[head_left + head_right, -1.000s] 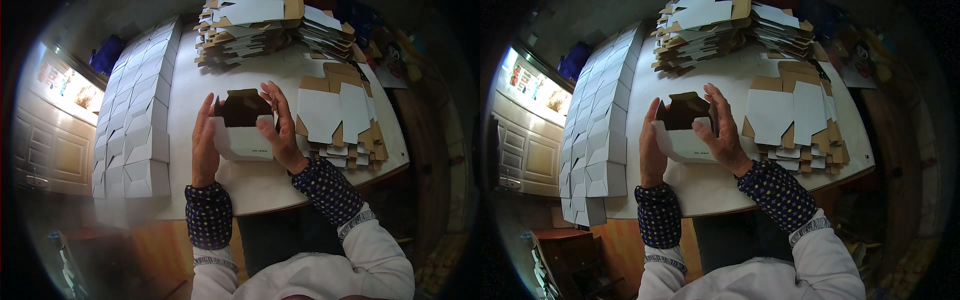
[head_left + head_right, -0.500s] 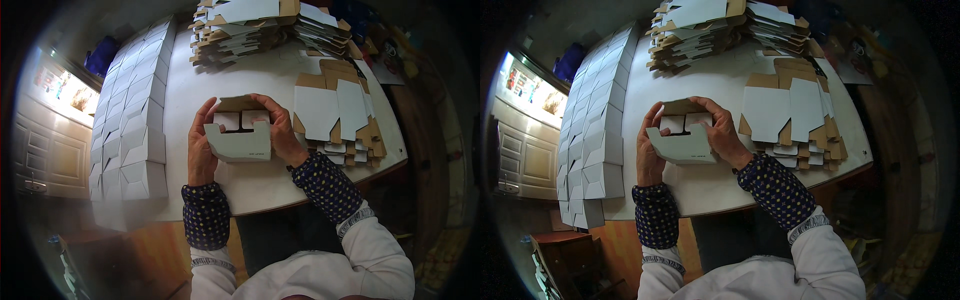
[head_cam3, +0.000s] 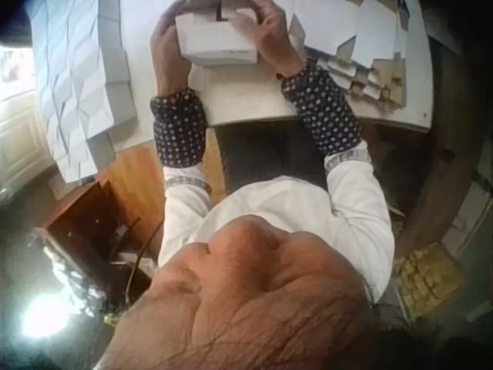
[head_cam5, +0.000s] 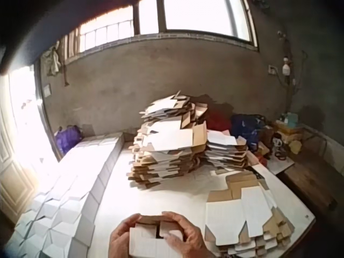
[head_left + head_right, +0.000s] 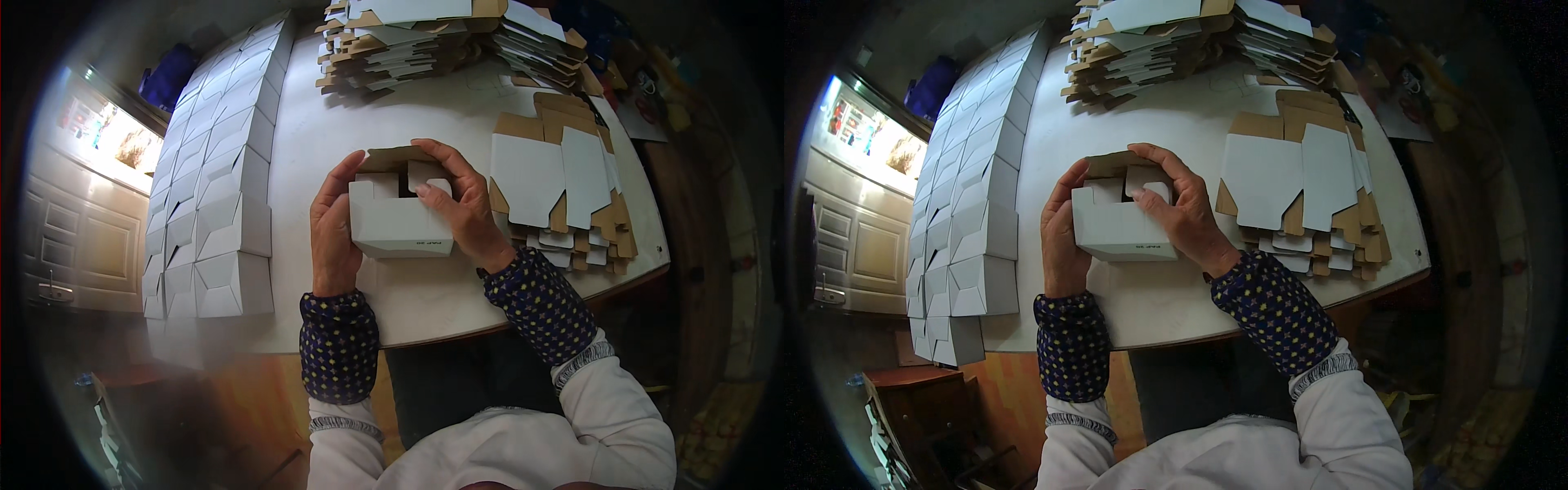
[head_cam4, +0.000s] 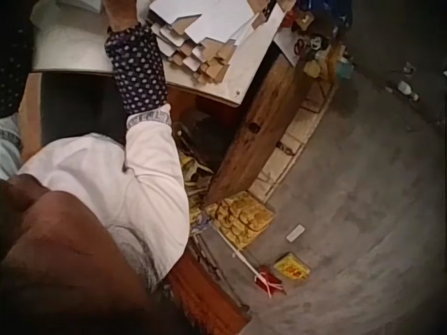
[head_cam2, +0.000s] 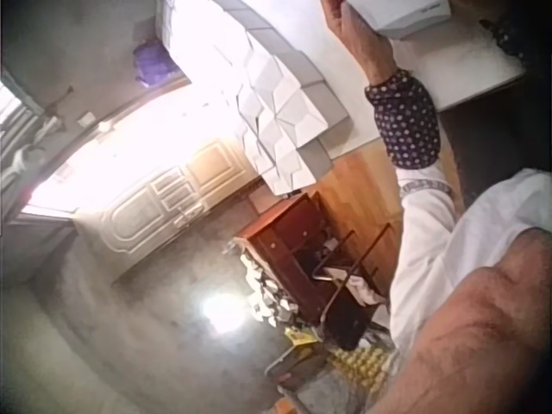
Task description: The person folds cardboard cutouts into boxes by hand, tucking the flaps together, and places the assembled boxes into stacks on the table.
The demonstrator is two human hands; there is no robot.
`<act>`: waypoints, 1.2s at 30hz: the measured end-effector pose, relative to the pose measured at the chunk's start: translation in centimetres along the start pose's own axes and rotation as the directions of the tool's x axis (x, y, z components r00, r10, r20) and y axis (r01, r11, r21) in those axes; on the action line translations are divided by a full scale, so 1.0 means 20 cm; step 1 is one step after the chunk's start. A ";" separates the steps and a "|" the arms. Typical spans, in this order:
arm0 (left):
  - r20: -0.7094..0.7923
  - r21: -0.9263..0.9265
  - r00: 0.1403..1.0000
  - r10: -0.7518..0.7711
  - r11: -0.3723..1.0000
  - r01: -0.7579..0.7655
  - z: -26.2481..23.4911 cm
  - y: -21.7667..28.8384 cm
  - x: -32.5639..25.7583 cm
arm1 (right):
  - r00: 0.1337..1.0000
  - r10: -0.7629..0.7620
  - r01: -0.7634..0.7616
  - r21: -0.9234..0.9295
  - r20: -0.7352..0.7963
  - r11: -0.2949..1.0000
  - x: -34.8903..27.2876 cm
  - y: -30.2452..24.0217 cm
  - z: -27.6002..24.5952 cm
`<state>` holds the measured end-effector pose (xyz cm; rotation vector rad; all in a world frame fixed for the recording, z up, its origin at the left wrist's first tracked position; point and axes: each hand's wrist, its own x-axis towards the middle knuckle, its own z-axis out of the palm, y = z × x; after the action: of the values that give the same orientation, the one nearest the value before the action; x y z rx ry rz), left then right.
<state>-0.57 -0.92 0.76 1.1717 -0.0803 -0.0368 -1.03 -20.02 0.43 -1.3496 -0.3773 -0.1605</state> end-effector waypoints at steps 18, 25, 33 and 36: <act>0.066 -0.039 0.996 0.065 0.997 -0.062 -0.03 0.03 0.00 | 0.997 0.081 -0.080 0.184 0.002 0.980 0.03 0.02 -0.03; 0.088 0.008 0.995 0.056 0.998 -0.057 -0.04 0.05 -0.02 | 0.982 0.093 -0.100 0.034 0.167 0.994 0.03 0.01 -0.06; 0.156 0.386 0.973 0.168 0.897 -0.217 -0.01 0.04 -0.02 | 0.990 -0.116 0.134 -0.264 0.086 0.955 0.03 0.03 -0.04; 0.098 0.287 0.975 0.197 0.933 -0.218 -0.04 0.04 0.01 | 0.992 -0.123 0.129 -0.218 0.043 0.967 0.05 0.01 -0.07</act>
<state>-0.35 0.03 1.20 1.4571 -0.2778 0.1270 0.20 -21.18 0.34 -1.5487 -0.4808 -0.2960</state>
